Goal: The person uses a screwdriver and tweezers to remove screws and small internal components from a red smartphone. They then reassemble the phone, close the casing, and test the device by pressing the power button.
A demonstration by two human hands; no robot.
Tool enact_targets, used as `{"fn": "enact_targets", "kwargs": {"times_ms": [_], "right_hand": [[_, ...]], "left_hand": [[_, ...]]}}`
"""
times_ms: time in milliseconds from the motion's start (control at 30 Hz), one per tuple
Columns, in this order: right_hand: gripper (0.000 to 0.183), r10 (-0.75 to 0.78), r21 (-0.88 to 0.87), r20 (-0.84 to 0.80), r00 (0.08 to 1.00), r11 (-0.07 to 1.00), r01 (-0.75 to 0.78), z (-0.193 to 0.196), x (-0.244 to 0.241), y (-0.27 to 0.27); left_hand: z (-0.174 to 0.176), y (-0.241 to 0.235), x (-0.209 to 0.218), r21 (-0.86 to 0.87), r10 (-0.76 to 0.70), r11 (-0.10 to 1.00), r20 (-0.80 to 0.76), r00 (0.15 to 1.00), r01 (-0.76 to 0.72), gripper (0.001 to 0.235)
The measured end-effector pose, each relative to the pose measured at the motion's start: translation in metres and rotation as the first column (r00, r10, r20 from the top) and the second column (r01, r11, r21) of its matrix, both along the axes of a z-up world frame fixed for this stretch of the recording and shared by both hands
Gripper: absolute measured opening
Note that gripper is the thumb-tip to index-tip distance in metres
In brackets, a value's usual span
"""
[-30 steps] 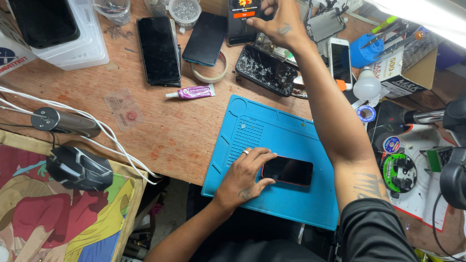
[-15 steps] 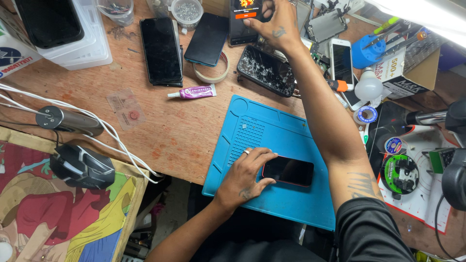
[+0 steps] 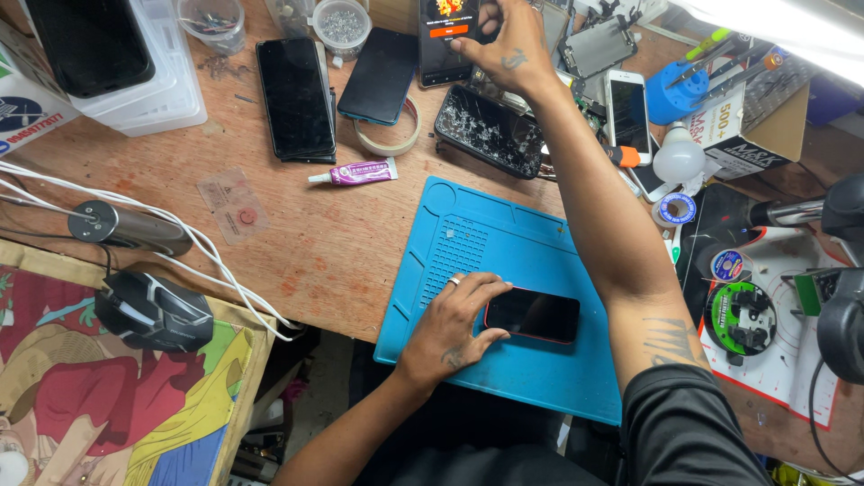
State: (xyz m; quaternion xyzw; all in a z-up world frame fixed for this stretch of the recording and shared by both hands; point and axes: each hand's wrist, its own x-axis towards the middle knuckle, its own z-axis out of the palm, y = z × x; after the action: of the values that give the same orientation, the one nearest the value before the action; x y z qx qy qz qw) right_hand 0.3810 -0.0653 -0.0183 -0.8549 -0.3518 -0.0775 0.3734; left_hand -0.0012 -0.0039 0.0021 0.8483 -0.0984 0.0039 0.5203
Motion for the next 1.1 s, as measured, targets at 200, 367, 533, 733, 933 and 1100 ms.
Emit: {"fn": "enact_targets", "kwargs": {"times_ms": [200,367,533,733,933,1100], "right_hand": [[0.049,-0.012,0.019,0.072,0.997,1.000,0.011,-0.008,0.004,0.002],[0.048,-0.004,0.008,0.032,0.999,1.000,0.004,-0.007,0.002,-0.004],[0.051,0.033,0.035,0.041,0.999,0.999,-0.034,0.005,-0.011,-0.017],[0.052,0.034,0.044,0.043,0.999,0.998,-0.036,0.020,-0.035,-0.039],[0.050,0.049,0.013,0.126,0.991,0.999,-0.051,0.025,-0.049,-0.063],[0.052,-0.035,0.048,0.093,0.995,0.998,0.030,0.007,-0.038,-0.046]], "left_hand": [[-0.001,0.000,0.000,-0.001,0.004,1.000,-0.004,1.000,-0.004,0.065],[-0.002,-0.001,0.000,-0.002,0.004,1.000,-0.002,1.000,-0.004,0.065],[-0.003,-0.002,-0.001,0.008,-0.002,1.000,0.004,1.000,0.002,0.065],[-0.002,-0.003,-0.001,0.050,-0.016,0.999,0.039,0.999,0.015,0.072],[-0.001,-0.006,-0.003,0.060,-0.013,0.998,0.045,0.999,0.011,0.070],[-0.001,-0.008,-0.004,0.077,-0.013,0.997,0.022,1.000,0.011,0.068]]}}
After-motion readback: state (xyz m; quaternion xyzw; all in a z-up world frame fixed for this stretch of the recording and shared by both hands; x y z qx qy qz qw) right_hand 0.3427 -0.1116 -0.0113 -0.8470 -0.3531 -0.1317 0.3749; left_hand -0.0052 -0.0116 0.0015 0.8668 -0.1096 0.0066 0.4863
